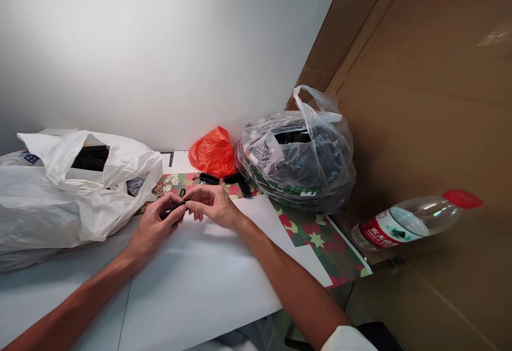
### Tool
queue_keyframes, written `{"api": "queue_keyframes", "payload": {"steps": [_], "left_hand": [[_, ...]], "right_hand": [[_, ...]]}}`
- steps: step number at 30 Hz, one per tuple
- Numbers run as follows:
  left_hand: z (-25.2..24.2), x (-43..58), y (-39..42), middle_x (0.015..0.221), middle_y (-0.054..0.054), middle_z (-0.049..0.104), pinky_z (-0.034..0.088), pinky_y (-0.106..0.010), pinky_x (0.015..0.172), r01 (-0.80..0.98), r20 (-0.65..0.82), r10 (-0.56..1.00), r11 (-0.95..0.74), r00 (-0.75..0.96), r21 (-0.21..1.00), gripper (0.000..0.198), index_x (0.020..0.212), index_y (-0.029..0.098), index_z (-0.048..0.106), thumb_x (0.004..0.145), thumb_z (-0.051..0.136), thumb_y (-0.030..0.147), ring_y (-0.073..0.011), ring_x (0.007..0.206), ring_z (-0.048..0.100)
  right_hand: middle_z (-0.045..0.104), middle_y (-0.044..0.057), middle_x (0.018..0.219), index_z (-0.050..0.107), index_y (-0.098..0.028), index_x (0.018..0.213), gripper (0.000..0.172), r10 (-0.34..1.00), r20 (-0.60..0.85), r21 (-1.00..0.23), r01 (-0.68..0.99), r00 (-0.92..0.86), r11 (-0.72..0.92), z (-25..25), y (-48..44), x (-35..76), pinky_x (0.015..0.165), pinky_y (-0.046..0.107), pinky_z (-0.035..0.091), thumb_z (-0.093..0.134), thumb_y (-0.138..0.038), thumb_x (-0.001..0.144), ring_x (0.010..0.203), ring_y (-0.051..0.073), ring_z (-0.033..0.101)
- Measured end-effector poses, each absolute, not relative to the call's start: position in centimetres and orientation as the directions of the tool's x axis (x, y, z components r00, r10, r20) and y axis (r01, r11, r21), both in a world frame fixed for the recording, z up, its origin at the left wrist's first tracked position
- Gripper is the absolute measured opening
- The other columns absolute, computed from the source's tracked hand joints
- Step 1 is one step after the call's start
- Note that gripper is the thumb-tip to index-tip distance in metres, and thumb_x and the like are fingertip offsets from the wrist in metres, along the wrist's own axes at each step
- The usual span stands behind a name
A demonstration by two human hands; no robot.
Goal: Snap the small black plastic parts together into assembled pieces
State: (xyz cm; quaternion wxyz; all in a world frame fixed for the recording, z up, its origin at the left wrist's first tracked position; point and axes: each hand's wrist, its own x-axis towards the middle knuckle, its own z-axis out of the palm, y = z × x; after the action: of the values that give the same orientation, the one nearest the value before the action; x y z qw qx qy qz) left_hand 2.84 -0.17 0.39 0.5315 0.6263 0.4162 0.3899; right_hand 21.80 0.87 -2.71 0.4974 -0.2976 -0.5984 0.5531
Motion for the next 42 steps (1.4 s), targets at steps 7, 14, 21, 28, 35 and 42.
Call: {"api": "queue_keyframes", "payload": {"steps": [7, 14, 21, 28, 35, 42], "left_hand": [[0.2, 2.2, -0.6, 0.079, 0.001, 0.065, 0.040, -0.025, 0.067, 0.118, 0.143, 0.896, -0.210, 0.421, 0.971, 0.034, 0.111, 0.023, 0.057, 0.086, 0.069, 0.043, -0.0178, 0.074, 0.059], [-0.2, 2.2, -0.7, 0.077, 0.001, 0.065, 0.038, -0.026, 0.067, 0.195, 0.171, 0.901, -0.265, 0.398, 0.944, 0.028, 0.109, 0.023, 0.059, 0.099, 0.054, 0.049, -0.0181, 0.070, 0.057], [0.1, 2.6, -1.1, 0.079, 0.001, 0.070, 0.035, -0.028, 0.063, 0.523, 0.226, 0.925, -0.361, 0.306, 0.772, 0.025, 0.108, 0.025, 0.059, 0.101, 0.050, 0.048, -0.0186, 0.061, 0.057], [-0.1, 2.7, -1.4, 0.093, -0.003, 0.075, 0.037, -0.030, 0.067, 0.638, 0.186, 0.927, -0.361, 0.327, 0.680, 0.032, 0.112, 0.027, 0.055, 0.108, 0.035, 0.051, -0.0247, 0.077, 0.068], [-0.6, 2.6, -1.3, 0.099, -0.002, 0.075, 0.038, -0.030, 0.066, 0.687, 0.191, 0.922, -0.379, 0.336, 0.620, 0.034, 0.116, 0.027, 0.054, 0.110, 0.030, 0.050, -0.0252, 0.082, 0.070], [-0.4, 2.5, -1.0, 0.099, -0.002, 0.075, 0.043, -0.031, 0.067, 0.689, 0.166, 0.933, -0.348, 0.318, 0.636, 0.033, 0.114, 0.026, 0.050, 0.109, 0.029, 0.052, -0.0257, 0.084, 0.073]], "right_hand": [[0.071, 0.001, 0.074, 0.074, -0.015, 0.100, 0.042, 0.873, 0.204, -0.973, -0.192, -0.443, 0.130, -2.2, 0.9, 22.6, 0.056, 0.023, 0.053, 0.086, -0.052, 0.083, 0.060, 0.012, 0.064], [0.070, 0.001, 0.076, 0.071, -0.016, 0.098, 0.040, 0.887, 0.228, -0.972, -0.150, -0.401, 0.181, -2.2, 0.8, 22.3, 0.054, 0.024, 0.052, 0.086, -0.050, 0.083, 0.061, 0.013, 0.063], [0.068, 0.000, 0.078, 0.069, -0.017, 0.097, 0.021, 0.925, 0.216, -0.976, -0.039, -0.312, 0.215, -2.6, 0.6, 21.9, 0.055, 0.024, 0.049, 0.077, -0.034, 0.088, 0.058, 0.011, 0.058], [0.072, 0.002, 0.083, 0.070, -0.019, 0.100, 0.014, 0.937, 0.271, -0.957, 0.041, -0.220, 0.286, -2.9, 0.5, 21.5, 0.061, 0.026, 0.054, 0.067, -0.026, 0.088, 0.068, 0.015, 0.065], [0.073, 0.001, 0.083, 0.070, -0.019, 0.099, 0.013, 0.936, 0.292, -0.946, 0.087, -0.197, 0.313, -3.1, 0.4, 21.2, 0.069, 0.028, 0.057, 0.065, -0.024, 0.089, 0.070, 0.015, 0.067], [0.071, 0.001, 0.088, 0.071, -0.021, 0.100, 0.021, 0.942, 0.251, -0.968, -0.044, -0.222, 0.247, -2.5, 0.4, 20.9, 0.076, 0.031, 0.059, 0.075, -0.038, 0.088, 0.076, 0.016, 0.068]]}}
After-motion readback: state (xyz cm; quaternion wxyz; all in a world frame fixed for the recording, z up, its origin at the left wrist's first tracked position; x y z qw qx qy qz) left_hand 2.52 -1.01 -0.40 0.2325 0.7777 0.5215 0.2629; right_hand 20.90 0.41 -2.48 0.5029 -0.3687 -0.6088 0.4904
